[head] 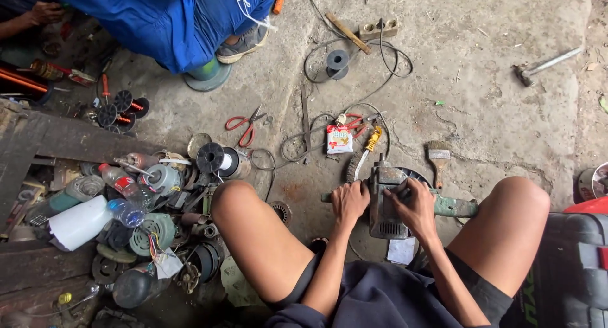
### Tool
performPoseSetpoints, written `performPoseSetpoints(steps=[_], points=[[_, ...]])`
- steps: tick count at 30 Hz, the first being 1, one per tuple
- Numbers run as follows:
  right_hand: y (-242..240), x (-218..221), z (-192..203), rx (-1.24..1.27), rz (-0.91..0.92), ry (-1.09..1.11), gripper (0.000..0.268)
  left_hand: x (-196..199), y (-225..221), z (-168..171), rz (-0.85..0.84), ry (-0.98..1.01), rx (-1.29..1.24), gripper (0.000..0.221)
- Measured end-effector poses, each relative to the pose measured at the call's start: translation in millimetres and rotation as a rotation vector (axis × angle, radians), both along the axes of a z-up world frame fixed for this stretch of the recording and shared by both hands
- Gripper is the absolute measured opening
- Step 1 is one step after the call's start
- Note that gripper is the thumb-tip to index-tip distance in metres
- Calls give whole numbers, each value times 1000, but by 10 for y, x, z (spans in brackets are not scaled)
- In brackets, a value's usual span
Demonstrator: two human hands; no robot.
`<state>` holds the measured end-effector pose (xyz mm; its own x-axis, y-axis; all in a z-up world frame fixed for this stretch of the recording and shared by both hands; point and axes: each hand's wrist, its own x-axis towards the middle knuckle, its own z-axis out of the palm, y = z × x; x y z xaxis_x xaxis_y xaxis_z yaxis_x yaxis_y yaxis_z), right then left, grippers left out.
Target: Repairing an electric motor by using a power tool to sand or clean components followed by manual inspection of the parts.
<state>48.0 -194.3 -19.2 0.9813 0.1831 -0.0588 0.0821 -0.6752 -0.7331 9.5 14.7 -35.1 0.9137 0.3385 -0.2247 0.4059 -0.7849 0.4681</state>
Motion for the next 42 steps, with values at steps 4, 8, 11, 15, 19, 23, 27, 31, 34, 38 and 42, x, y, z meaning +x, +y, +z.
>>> performPoseSetpoints(steps=[4, 8, 11, 15, 19, 23, 27, 31, 34, 38, 42], points=[[27, 37, 141, 28, -26, -25, 44, -42, -10, 261, -8, 3, -15, 56], [-4, 12, 69, 2, -19, 7, 40, -78, -148, 341, -40, -9, -135, 94], [5, -108, 110, -58, 7, 32, 40, -90, -186, 549, -45, -46, -126, 89], [29, -33, 14, -4, -64, -13, 40, -93, -197, 633, -66, -93, -60, 87], [-13, -57, 252, -40, 11, 2, 41, -93, -240, 465, -63, -97, -73, 96], [-40, -102, 370, 37, 27, 34, 38, -64, -308, 443, -40, -82, -43, 92], [8, -92, 180, 64, -49, -29, 45, -44, -362, 467, -19, -104, 11, 87], [-61, -55, 212, -20, 82, 62, 35, 18, -404, 393, 4, -118, 14, 87], [-37, -44, 262, 49, -31, 119, 34, 52, -435, 357, 18, -105, -1, 89], [-67, -58, 230, 5, 51, 74, 36, 24, -407, 586, 17, -109, -21, 88], [9, -54, 402, 68, -29, 78, 41, -15, -360, 599, -159, -164, 125, 73]])
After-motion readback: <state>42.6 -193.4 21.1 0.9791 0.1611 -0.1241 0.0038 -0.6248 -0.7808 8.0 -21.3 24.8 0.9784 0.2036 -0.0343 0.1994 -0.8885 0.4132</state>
